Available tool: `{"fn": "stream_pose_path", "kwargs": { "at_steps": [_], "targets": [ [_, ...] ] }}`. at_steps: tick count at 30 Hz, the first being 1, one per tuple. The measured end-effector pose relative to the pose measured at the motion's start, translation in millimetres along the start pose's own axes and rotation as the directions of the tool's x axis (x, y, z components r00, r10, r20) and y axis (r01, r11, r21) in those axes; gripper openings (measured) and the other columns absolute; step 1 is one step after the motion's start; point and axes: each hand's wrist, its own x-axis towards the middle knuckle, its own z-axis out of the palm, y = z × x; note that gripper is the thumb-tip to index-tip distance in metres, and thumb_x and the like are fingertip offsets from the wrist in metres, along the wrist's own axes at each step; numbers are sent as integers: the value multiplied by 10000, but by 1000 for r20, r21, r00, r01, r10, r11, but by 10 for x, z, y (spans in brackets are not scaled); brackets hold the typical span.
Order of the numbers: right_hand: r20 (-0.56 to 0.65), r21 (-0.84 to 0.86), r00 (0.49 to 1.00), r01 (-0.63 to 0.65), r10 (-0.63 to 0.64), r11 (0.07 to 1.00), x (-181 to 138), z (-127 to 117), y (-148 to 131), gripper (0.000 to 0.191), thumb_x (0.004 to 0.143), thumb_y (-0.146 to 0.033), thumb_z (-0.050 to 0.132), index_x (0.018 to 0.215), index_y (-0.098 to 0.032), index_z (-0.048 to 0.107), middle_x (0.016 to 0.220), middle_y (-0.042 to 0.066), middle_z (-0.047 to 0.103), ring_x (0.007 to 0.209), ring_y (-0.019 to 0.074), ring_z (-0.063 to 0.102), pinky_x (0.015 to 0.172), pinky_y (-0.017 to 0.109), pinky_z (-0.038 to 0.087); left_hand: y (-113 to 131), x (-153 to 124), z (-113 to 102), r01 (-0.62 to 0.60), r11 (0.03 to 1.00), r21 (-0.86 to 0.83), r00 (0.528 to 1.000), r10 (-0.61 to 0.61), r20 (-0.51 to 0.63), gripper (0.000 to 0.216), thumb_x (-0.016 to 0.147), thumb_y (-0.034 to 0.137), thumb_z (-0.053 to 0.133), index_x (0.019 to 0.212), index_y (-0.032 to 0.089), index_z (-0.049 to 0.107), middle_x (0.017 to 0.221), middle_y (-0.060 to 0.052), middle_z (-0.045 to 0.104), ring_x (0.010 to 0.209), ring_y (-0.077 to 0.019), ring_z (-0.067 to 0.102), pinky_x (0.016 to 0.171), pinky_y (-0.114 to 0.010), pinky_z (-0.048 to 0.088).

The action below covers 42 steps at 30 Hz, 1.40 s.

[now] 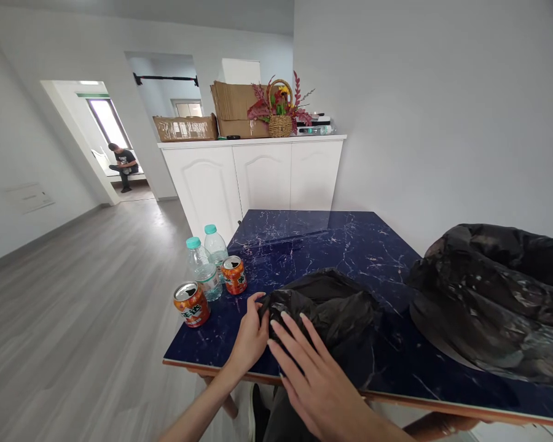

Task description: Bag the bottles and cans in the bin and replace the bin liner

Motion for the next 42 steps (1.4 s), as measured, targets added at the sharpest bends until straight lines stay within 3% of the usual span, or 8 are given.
{"fn": "stream_pose_path", "kwargs": {
  "at_steps": [7, 11, 15, 24, 28, 33, 37, 42],
  "targets": [
    [-40, 74, 890, 456, -454, 887, 14, 347, -55, 471, 1058, -208, 529, 1521, -125, 550, 1658, 75, 487, 1603, 268, 316, 1336, 436, 289, -252, 44, 24, -117, 985, 130, 986, 131, -106, 478, 945, 168, 498, 1416, 231, 443, 1164, -83, 615, 1060, -218, 661, 1008, -409, 529],
    [105, 83, 994, -15, 6, 996, 25, 461, 352, 640, 1090, -340, 486, 1670, -122, 330, 1748, 113, 301, 1634, 295, 231, 1331, 511, 272, -212, -87, -87, -187, 958, 218, 978, 203, -52, 500, 963, 139, 491, 1448, 252, 447, 1256, -107, 611, 1125, -245, 646, 1014, -444, 536],
    [151, -17, 893, -426, 424, 905, 10, 647, 945, 635, 1101, -529, 410, 1668, -244, 381, 1750, 76, 304, 1626, 359, 245, 1305, 623, 259, -143, -218, -195, -208, 890, 405, 970, 241, -32, 411, 1018, 156, 477, 1412, 263, 523, 1361, -128, 613, 1239, -295, 611, 1031, -504, 507],
    [345, -139, 703, -617, 622, 774, -242, 1065, 1836, 688, 1110, -594, 248, 1652, -207, 421, 1744, 90, 318, 1634, 347, 217, 1321, 606, 191, -208, -198, -238, -179, 846, 502, 969, 239, -57, 395, 1015, 123, 503, 1389, 250, 521, 1270, -102, 671, 1158, -284, 655, 952, -485, 547],
    [265, -143, 746, -596, 611, 790, -163, 982, 1688, 709, 1107, -579, 279, 1612, -125, 480, 1719, 153, 352, 1623, 387, 234, 1313, 648, 183, -96, -255, -255, -240, 813, 530, 932, 346, -110, 389, 1041, 128, 490, 1415, 236, 514, 1407, -137, 616, 1309, -290, 610, 1055, -509, 528],
    [228, 35, 935, -286, 271, 957, 108, 857, 1012, 592, 1137, -452, 304, 1661, -190, 393, 1744, 68, 313, 1644, 282, 201, 1347, 553, 197, 127, -326, -377, -614, 562, 554, 781, 537, 320, 490, 1074, 132, 499, 1546, 257, 470, 1492, -82, 646, 1476, -244, 519, 1200, -466, 453],
    [335, 101, 918, -261, 214, 960, 118, 971, 876, 615, 1140, -490, 292, 1698, -230, 292, 1764, 56, 242, 1645, 280, 193, 1338, 562, 221, 154, -347, -552, -662, 447, 602, 750, 397, 529, 677, 1087, 394, 552, 1678, 198, 286, 1644, -90, 508, 1539, -275, 450, 1263, -512, 403],
    [410, 52, 836, -420, 364, 906, -114, 1054, 1362, 649, 1112, -616, 262, 1694, -329, 277, 1768, -3, 219, 1651, 284, 163, 1339, 606, 138, 40, -389, -723, -634, 427, 644, 771, 285, 570, 735, 1105, 426, 497, 1718, 224, 143, 1727, -53, 353, 1596, -271, 350, 1286, -519, 369]
  ]
}}
